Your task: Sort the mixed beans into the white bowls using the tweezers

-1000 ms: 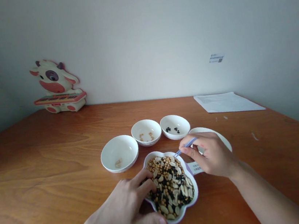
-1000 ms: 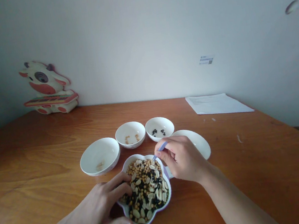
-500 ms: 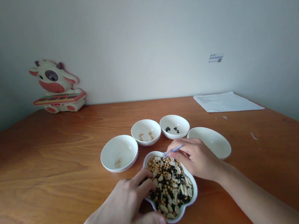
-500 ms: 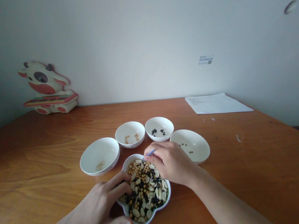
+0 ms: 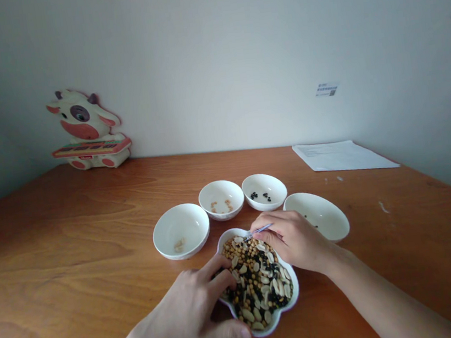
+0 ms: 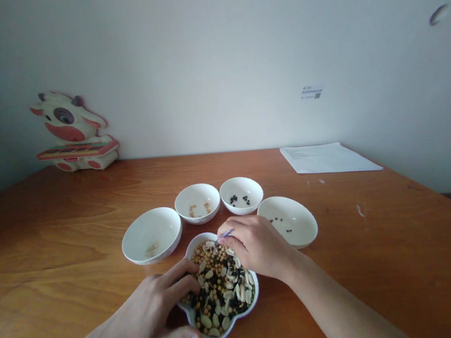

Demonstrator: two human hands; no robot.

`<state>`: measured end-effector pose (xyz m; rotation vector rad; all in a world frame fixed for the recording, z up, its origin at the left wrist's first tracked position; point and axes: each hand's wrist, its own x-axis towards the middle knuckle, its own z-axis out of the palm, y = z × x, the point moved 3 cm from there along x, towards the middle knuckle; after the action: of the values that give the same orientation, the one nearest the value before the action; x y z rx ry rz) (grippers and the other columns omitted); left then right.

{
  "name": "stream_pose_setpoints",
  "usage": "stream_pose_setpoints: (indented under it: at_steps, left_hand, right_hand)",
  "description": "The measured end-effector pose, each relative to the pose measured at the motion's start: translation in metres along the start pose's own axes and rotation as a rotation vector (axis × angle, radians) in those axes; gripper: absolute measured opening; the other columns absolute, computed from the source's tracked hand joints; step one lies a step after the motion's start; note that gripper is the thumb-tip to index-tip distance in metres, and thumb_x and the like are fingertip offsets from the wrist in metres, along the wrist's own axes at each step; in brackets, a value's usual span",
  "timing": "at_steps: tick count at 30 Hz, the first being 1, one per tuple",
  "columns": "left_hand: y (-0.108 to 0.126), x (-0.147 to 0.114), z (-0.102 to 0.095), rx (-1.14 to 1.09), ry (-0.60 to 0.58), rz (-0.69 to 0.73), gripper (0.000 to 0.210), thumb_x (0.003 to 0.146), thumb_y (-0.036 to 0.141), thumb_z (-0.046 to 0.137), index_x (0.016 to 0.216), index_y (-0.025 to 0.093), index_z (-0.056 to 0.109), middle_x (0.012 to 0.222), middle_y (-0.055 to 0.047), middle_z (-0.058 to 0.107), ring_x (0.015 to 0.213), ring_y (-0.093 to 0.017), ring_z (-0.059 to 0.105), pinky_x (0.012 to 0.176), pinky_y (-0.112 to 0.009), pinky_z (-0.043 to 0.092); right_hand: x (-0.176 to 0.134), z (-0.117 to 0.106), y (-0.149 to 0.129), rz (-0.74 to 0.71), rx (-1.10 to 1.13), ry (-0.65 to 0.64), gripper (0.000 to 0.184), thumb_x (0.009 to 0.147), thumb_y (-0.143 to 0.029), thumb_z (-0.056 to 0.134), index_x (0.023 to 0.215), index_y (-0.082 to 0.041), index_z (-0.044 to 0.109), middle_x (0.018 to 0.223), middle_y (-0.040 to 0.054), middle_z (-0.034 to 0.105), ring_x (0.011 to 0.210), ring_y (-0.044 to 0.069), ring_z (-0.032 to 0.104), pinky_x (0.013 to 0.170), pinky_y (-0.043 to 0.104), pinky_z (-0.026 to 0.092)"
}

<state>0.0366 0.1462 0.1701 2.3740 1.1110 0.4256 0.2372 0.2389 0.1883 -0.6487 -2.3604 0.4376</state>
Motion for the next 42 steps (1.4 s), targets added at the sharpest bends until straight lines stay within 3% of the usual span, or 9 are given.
stream_pose_setpoints:
  at_steps: [12, 16, 42]
  left_hand:
    - [-0.001, 0.0, 0.0, -0.027, -0.005, -0.008, 0.051, 0.09, 0.068, 0.054, 0.108, 0.02, 0.059, 0.115, -0.01, 0.058, 0.093, -0.028, 0.064, 0.08, -0.04, 0.055]
    - [-0.001, 0.0, -0.001, -0.011, -0.009, -0.018, 0.051, 0.09, 0.068, 0.054, 0.109, 0.02, 0.059, 0.115, -0.01, 0.058, 0.091, -0.028, 0.064, 0.079, -0.04, 0.055]
    - [0.001, 0.001, -0.001, -0.017, -0.027, -0.026, 0.053, 0.09, 0.068, 0.054, 0.111, 0.02, 0.059, 0.114, -0.011, 0.058, 0.092, -0.029, 0.064, 0.08, -0.044, 0.056]
  right_hand:
    - [0.0, -0.01, -0.007, -0.015, 0.075, 0.086, 0.015, 0.092, -0.016, 0.055, 0.081, -0.018, 0.064, 0.073, 0.002, 0.068, 0.064, 0.013, 0.061, 0.06, 0.026, 0.047]
    - [0.0, -0.007, -0.011, -0.068, 0.135, 0.056, 0.013, 0.09, -0.016, 0.058, 0.079, -0.017, 0.064, 0.074, 0.0025, 0.07, 0.064, 0.014, 0.062, 0.06, 0.026, 0.047]
    - [0.0, 0.003, -0.008, -0.016, 0.097, -0.055, 0.012, 0.092, -0.016, 0.059, 0.083, -0.017, 0.067, 0.079, 0.0019, 0.072, 0.07, 0.014, 0.065, 0.067, 0.028, 0.049]
